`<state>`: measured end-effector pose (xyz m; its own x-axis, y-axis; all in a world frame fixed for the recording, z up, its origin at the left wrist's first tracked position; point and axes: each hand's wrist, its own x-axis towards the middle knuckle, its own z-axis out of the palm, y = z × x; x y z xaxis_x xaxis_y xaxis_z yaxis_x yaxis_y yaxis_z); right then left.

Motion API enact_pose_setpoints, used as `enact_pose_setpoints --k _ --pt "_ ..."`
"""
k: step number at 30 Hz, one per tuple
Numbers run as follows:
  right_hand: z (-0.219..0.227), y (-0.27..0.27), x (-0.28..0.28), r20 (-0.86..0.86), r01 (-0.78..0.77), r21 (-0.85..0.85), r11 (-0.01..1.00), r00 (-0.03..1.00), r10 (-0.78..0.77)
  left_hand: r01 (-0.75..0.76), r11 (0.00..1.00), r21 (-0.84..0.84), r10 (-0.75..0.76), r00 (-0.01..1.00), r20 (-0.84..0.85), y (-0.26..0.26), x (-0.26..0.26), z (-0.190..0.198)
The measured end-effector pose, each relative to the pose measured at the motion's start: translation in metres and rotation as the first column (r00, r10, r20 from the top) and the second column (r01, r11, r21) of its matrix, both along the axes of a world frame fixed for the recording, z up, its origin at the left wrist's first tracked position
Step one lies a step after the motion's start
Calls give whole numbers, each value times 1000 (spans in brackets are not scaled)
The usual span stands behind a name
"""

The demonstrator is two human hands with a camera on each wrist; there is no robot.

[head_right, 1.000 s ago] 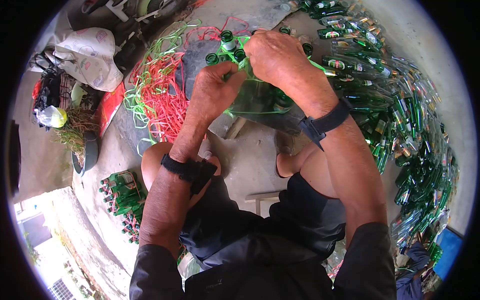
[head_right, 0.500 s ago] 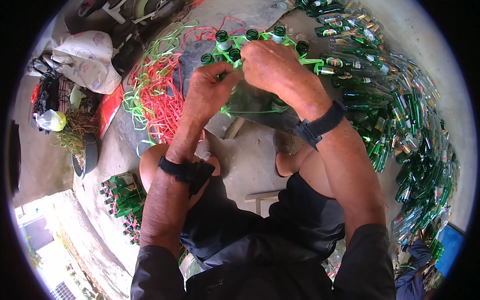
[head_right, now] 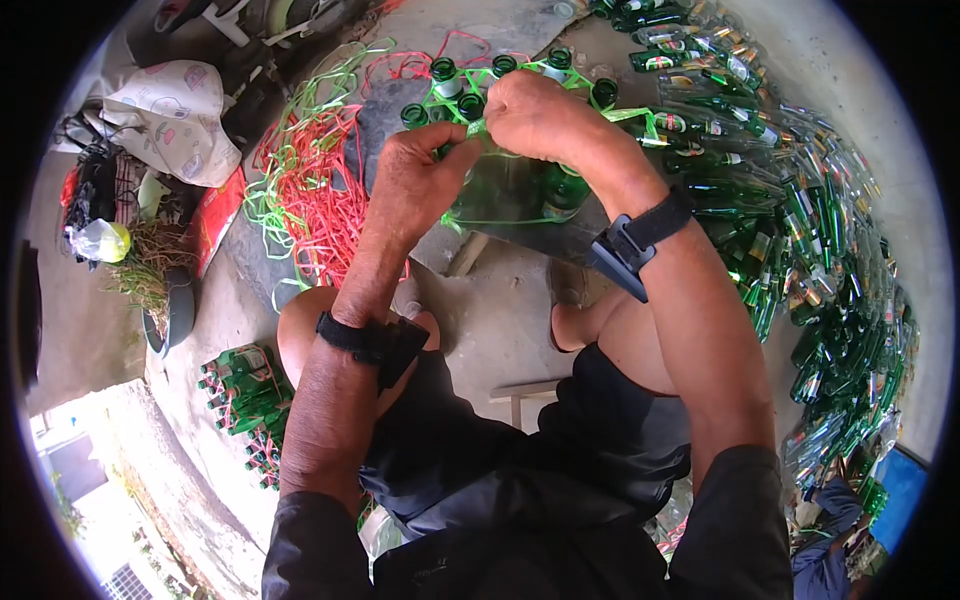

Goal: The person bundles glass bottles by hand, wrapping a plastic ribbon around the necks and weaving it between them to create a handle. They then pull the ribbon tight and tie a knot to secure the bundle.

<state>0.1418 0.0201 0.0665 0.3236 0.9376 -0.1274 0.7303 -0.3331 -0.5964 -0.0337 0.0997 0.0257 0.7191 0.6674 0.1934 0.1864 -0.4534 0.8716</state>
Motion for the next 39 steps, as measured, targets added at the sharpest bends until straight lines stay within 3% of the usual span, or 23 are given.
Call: enact_pose_setpoints --k 5,8,10,17,26,29,34,39 --pt "-2 2 -2 64 23 11 1000 998 -24 -10 1000 -2 10 1000 -6 1 1 0" --pt "-4 -1 -2 -52 64 140 988 997 -57 -9 999 -37 8 1000 -30 2 1 -1" --pt "-7 -1 -1 68 31 169 985 997 -43 0 1000 -31 -1 1000 -16 3 1 -3" --pt "-4 -3 -10 184 58 165 985 979 -88 -1 999 -40 0 1000 -16 2 0 -1" --pt "-6 -2 -5 56 94 117 989 993 -101 -12 1000 1 12 1000 -3 1 1 -2" --pt "-7 -3 -6 -24 114 178 977 994 -111 -14 1000 17 14 1000 -19 1 0 -2" --pt "-1 -1 -4 -126 107 83 991 987 -96 -81 981 174 90 995 -46 -6 -1 3" --pt "1 0 -3 -195 105 52 993 976 -93 -78 972 222 89 995 -38 -5 -1 3"
